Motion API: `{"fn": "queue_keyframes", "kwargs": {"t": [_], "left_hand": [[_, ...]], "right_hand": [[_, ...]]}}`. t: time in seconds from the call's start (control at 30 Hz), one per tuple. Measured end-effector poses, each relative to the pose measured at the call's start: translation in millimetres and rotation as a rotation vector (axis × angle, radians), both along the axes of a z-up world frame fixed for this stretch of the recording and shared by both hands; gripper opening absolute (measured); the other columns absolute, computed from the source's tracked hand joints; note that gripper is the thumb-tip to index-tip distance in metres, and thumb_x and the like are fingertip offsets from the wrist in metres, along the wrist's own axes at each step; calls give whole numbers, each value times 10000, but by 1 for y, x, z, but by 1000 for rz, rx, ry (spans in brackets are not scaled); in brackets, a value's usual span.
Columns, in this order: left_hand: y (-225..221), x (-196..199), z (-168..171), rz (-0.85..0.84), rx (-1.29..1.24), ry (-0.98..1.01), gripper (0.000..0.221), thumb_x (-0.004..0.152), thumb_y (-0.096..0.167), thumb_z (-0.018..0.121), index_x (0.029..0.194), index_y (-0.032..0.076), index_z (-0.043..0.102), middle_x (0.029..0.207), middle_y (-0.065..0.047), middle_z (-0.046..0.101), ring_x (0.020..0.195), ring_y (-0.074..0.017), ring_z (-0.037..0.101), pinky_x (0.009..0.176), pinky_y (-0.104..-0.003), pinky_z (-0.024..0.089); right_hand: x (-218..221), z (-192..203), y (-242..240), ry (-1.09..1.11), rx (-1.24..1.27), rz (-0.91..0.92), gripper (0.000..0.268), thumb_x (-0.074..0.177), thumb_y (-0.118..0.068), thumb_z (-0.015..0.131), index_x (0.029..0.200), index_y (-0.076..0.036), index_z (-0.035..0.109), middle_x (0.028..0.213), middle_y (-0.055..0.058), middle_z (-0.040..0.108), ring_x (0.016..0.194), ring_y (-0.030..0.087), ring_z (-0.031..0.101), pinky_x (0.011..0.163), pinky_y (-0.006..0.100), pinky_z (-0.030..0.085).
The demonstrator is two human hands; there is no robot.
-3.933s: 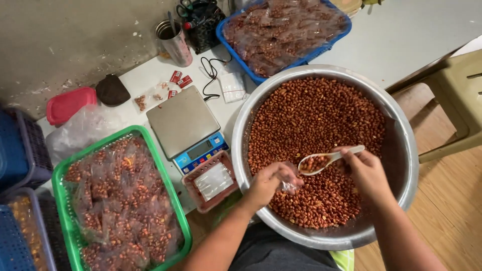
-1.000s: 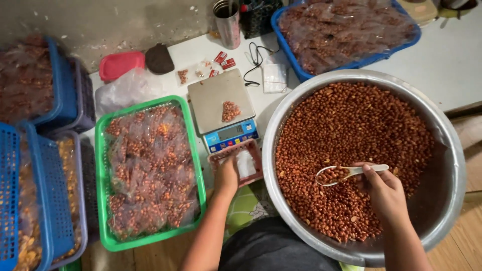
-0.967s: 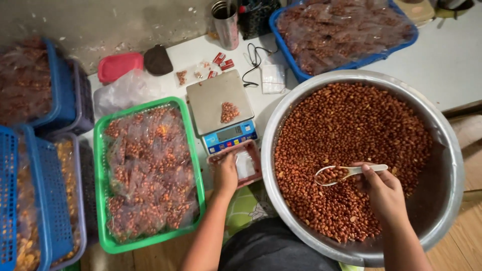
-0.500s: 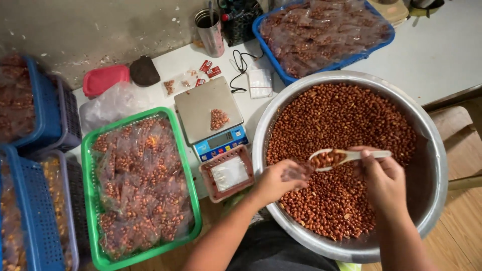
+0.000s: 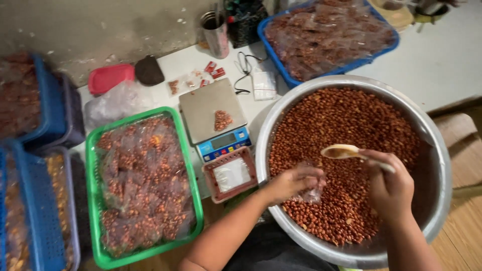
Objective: The person is portioning peanuts by scooping them from a large bowl into small plastic bags, weighing each bag on a digital scale, and then placing the filled bags into a tray.
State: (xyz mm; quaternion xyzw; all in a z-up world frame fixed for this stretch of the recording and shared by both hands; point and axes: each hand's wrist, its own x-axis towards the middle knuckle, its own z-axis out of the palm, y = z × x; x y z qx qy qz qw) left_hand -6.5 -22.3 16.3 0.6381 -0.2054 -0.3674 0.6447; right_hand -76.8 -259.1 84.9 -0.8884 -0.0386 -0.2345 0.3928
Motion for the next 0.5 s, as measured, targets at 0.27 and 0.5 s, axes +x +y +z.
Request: {"fn": "queue_keyframes", "kwargs": {"t": [0.27,0.5], "left_hand": [[104,122,-29,732,-399,-283,223,956,-149,556,1026,27,673,1006,-120,739,954,-249,713,943,-363,623],[153,157,-33,728,716,-958,386,831,411,742,1141,181,756,1347,-102,598,1337,-328,428,1099,-569,322]], "right_hand": [[-8,-101,-11,879,25,-300,384,1034,-297,500,1230,-125,782,1105,121,807,992,309,739,843,403,507],[-16,-46,0,562,392,-315,270,1090,-213,554,1120,-80,787,714,38,588,611,141,492,549,303,361]]}}
